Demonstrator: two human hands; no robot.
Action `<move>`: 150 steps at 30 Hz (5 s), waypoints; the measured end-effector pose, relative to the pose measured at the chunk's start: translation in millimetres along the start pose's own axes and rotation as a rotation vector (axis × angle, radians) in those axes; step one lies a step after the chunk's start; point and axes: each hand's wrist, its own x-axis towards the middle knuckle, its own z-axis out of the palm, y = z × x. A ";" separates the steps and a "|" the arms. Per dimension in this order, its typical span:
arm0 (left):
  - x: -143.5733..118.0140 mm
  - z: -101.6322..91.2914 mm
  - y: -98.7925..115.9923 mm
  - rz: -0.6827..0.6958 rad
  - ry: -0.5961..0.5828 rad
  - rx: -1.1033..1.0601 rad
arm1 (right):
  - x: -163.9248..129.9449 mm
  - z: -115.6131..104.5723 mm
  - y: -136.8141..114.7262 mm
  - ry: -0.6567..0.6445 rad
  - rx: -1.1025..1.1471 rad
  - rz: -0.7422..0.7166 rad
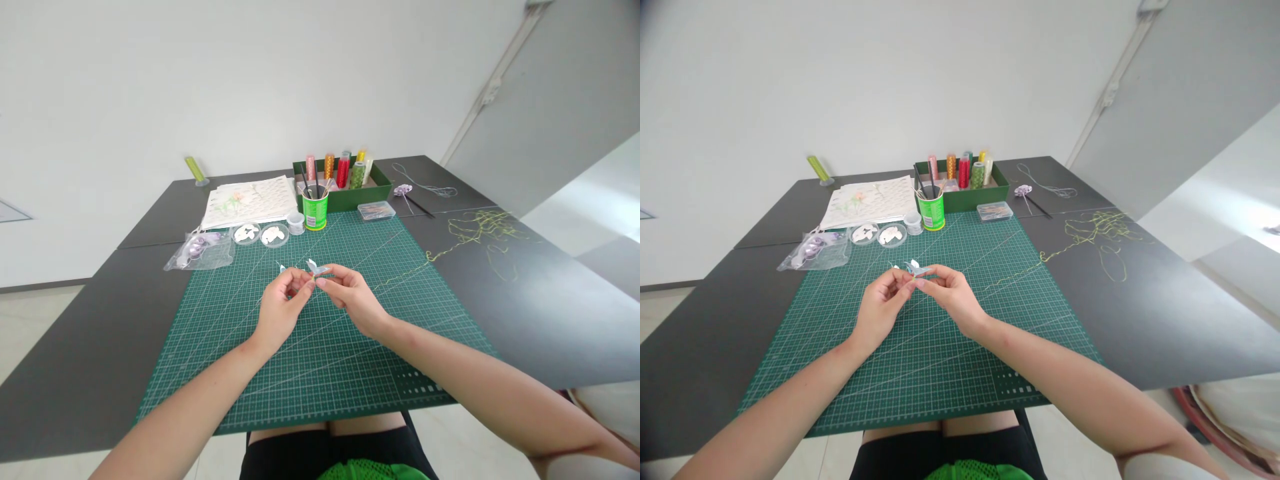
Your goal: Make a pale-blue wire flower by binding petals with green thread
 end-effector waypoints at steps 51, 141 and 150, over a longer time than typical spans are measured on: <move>20.0 -13.1 -18.8 -0.172 -0.053 -0.044 | 13.3 -21.2 0.7 0.129 -0.106 -0.025; 7.3 5.3 -17.0 -0.161 -0.130 -0.248 | 9.0 -12.5 8.0 0.118 -0.228 -0.125; 5.5 0.7 -9.4 -0.115 -0.092 -0.098 | 12.5 -14.3 11.1 0.119 -0.246 -0.173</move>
